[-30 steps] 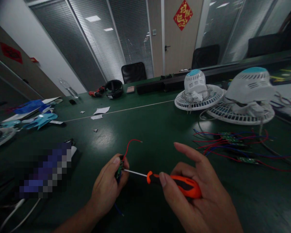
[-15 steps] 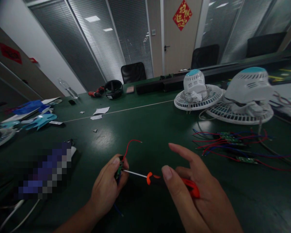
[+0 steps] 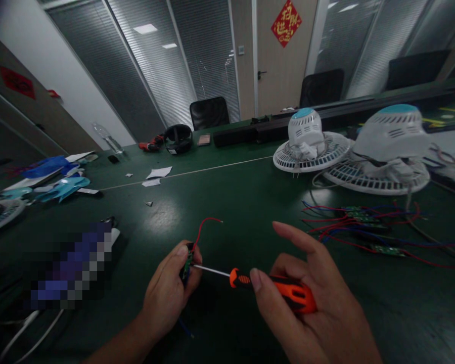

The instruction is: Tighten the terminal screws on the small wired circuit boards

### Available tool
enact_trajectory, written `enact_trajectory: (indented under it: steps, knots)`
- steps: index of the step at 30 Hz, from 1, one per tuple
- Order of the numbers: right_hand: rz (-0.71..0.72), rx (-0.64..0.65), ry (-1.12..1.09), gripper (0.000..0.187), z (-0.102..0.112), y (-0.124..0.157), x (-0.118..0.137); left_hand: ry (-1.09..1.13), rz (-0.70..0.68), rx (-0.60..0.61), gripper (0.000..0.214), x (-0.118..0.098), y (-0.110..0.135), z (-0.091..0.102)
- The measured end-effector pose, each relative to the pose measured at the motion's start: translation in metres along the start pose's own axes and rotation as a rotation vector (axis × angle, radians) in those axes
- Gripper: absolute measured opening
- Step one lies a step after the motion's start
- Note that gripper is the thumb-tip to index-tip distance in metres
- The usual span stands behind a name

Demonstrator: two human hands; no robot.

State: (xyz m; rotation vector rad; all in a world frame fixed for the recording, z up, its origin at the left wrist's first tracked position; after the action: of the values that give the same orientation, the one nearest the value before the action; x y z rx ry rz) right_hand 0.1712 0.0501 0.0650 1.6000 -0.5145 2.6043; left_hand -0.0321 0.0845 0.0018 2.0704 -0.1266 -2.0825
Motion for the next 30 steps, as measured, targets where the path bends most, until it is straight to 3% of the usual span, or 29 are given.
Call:
enact_trajectory:
  steps: [11, 17, 30]
  knots:
    - [-0.219, 0.065, -0.023, 0.045, -0.003, 0.004, -0.018, -0.05, -0.008, 0.029, 0.033, -0.004, 0.0, -0.003]
    - [-0.045, 0.039, 0.02, 0.036, -0.002, 0.001, -0.004, -0.025, -0.004, 0.041, 0.033, -0.002, 0.0, -0.003]
    - [-0.011, 0.03, -0.03, 0.044, -0.002, 0.001, -0.005, 0.012, 0.012, 0.052, 0.032, 0.001, -0.002, -0.004]
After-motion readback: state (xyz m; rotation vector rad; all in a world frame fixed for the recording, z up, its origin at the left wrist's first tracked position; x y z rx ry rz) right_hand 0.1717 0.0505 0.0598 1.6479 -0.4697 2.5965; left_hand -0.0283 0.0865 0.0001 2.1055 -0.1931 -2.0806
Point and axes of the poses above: each hand's wrist, its own y-axis away from the middle knuckle, its own z-axis out of the back of the hand, x = y × z, the point moved 7 cm from there along -y, towards the middle knuckle, and after that the axes turned 4 degrees about -y, right-handed, at the moved point
